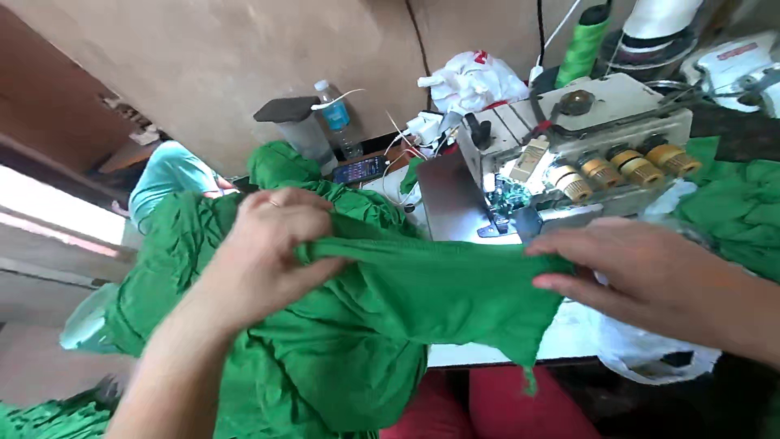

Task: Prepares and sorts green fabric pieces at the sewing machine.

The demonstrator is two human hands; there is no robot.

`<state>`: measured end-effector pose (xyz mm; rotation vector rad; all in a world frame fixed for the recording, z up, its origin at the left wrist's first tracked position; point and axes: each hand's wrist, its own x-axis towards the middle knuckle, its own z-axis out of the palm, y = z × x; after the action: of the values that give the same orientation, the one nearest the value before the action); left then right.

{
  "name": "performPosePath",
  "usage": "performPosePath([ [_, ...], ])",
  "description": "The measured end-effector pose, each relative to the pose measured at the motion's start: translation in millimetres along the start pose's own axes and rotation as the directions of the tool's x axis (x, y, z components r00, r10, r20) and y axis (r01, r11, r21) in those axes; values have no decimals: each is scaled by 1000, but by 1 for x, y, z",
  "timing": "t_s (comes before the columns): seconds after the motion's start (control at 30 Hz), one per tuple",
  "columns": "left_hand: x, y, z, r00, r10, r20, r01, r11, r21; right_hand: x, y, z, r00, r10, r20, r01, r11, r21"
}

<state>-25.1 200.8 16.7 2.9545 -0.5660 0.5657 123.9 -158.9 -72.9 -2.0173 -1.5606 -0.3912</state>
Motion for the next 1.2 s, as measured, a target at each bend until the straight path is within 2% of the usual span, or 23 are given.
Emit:
performPosePath([
  [0.07,-1,1,-22,1000,-10,-19,9,1000,-17,12,2,-6,997,73,40,-79,981,179],
  [0.17,-7,-10,-26,998,-53,-16,53,998,-29,20,-1,-8,976,145,165,-206,867,453],
  [0.23,-10,-18,-15,995,-96,-26,95,994,-47,19,-6,-1,961,126,247,-251,774,582],
  [0.33,-9,-15,25,990,-128,-64,124,990,-66,13,-17,22,969,97,228,-222,746,628],
  [0.43,-4,40,77,986,-166,13,164,952,-257,2,-35,49,985,105,137,-165,812,560],
  [0.5,-2,80,111,992,-123,24,117,837,-535,-8,-47,63,990,123,65,-139,857,496],
  [0.57,-3,101,134,995,-98,-7,68,741,-668,-20,-51,72,985,170,5,-152,865,479],
  [0.63,-4,105,144,994,-105,-41,51,744,-666,-37,-41,72,962,272,-6,-235,840,490],
  [0.67,-5,104,145,993,-110,-45,55,762,-645,-47,-31,69,937,348,-23,-304,848,434],
  [0.73,-8,102,145,990,-140,-34,89,778,-621,-72,-4,62,863,499,-84,-480,860,175],
  [0.77,-10,102,144,986,-167,-20,117,768,-630,-86,10,57,824,558,-96,-556,830,49],
  [0.87,-15,101,143,971,-233,53,202,685,-700,-119,45,49,748,658,-87,-663,735,-144],
  [0.93,-18,99,146,973,-222,68,203,675,-709,-130,53,48,732,679,-57,-677,718,-161],
  [1.1,-25,103,154,972,-233,-16,171,757,-630,-139,58,53,740,666,-98,-673,730,-117],
  [1.2,-30,106,154,964,-265,-22,185,729,-659,-133,50,44,680,732,-41,-732,674,-100],
])
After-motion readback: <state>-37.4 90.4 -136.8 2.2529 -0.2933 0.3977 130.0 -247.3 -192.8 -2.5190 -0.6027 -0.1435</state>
